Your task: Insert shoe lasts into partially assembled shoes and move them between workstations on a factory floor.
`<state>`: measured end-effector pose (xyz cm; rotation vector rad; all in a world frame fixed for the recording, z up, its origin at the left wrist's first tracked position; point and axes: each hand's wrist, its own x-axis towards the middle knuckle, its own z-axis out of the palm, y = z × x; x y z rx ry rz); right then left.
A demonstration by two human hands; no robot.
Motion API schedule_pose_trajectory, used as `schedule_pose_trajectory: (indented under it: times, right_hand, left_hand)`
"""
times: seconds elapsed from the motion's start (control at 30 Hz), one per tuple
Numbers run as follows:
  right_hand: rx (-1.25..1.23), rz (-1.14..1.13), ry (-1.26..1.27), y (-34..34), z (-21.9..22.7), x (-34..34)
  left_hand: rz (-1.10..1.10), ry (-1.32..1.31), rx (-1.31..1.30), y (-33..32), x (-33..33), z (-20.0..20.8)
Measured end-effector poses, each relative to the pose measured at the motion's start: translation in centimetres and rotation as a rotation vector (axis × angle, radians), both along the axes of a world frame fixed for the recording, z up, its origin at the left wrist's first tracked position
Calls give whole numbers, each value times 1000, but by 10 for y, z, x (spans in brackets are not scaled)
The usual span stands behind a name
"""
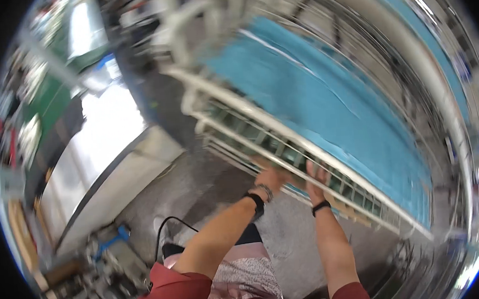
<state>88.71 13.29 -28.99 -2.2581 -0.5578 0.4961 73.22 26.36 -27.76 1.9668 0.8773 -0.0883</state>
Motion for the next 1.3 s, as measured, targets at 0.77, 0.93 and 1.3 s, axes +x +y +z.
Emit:
schedule_pose_trajectory:
  times: [0.77, 0.93, 1.3]
  right_hand:
    - [-702, 1141, 499, 157, 85, -449]
    - [-691, 1357, 366, 165, 148, -565]
    - [-1025, 1844, 242, 261, 86, -536]
  left_hand:
    - [1675, 681, 230, -358, -730, 187]
    - [1749, 952, 236, -410, -811, 219]
    - [1972, 1069, -590, -513, -887, 213]
